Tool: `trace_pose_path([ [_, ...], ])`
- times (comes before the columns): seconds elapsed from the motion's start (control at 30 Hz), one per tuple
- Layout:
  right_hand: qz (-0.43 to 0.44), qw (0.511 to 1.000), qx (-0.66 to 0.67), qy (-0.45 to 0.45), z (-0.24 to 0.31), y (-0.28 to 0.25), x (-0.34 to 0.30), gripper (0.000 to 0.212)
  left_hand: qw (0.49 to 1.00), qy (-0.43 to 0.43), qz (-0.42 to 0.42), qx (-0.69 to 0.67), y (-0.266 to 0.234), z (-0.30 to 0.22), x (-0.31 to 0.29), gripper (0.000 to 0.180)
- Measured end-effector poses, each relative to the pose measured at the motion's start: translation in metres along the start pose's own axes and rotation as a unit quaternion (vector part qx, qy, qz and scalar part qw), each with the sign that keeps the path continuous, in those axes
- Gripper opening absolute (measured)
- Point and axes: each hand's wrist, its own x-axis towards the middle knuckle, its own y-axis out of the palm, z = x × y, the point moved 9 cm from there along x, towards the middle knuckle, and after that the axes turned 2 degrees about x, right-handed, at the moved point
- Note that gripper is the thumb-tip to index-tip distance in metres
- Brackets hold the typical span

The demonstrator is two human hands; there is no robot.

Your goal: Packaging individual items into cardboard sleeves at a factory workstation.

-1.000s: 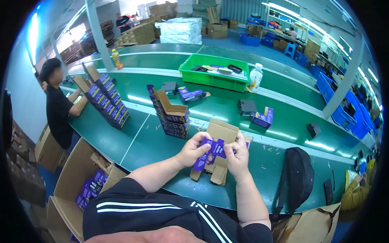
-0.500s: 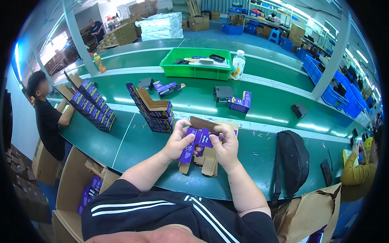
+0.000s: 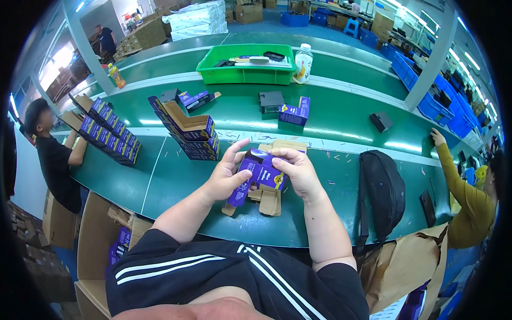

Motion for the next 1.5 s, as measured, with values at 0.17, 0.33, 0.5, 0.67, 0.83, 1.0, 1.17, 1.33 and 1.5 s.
trace_pose_path([
  [0.17, 0.025, 0.997, -0.069, -0.012, 0.011, 0.005, -0.004, 0.024, 0.999, -0.018, -0.008, -0.049, 0.001, 0.0, 0.003, 0.06],
  [0.33, 0.073, 0.99, -0.095, -0.08, 0.028, 0.021, -0.003, 0.024, 0.996, -0.037, -0.019, -0.08, -0.002, 0.004, 0.005, 0.045],
  [0.5, -0.022, 0.903, -0.347, -0.254, 0.043, 0.053, -0.023, 0.026, 0.988, -0.071, -0.08, -0.111, -0.016, -0.004, -0.016, 0.023],
  [0.67, -0.042, 0.8, -0.53, -0.277, 0.052, 0.128, -0.066, 0.033, 0.971, 0.103, -0.043, 0.211, -0.014, -0.072, -0.07, 0.022],
  [0.83, -0.057, 0.816, -0.488, -0.304, 0.056, 0.17, -0.1, 0.026, 0.969, 0.111, -0.074, 0.208, -0.015, -0.108, -0.112, 0.023],
  [1.0, -0.083, 0.842, -0.43, -0.314, 0.059, 0.18, -0.107, 0.021, 0.972, 0.119, -0.08, 0.189, -0.021, -0.122, -0.131, 0.024],
  [1.17, -0.092, 0.869, -0.389, -0.291, 0.057, 0.184, -0.113, 0.019, 0.974, 0.113, -0.078, 0.18, -0.019, -0.124, -0.14, 0.024],
  [1.33, -0.133, 0.842, -0.437, -0.285, 0.052, 0.16, -0.108, 0.016, 0.992, 0.037, -0.071, 0.098, -0.021, -0.086, -0.115, 0.023],
  [1.5, -0.097, 0.923, -0.319, -0.19, 0.024, 0.086, -0.027, 0.01, 0.95, 0.167, -0.078, 0.251, -0.03, -0.067, -0.06, 0.026],
])
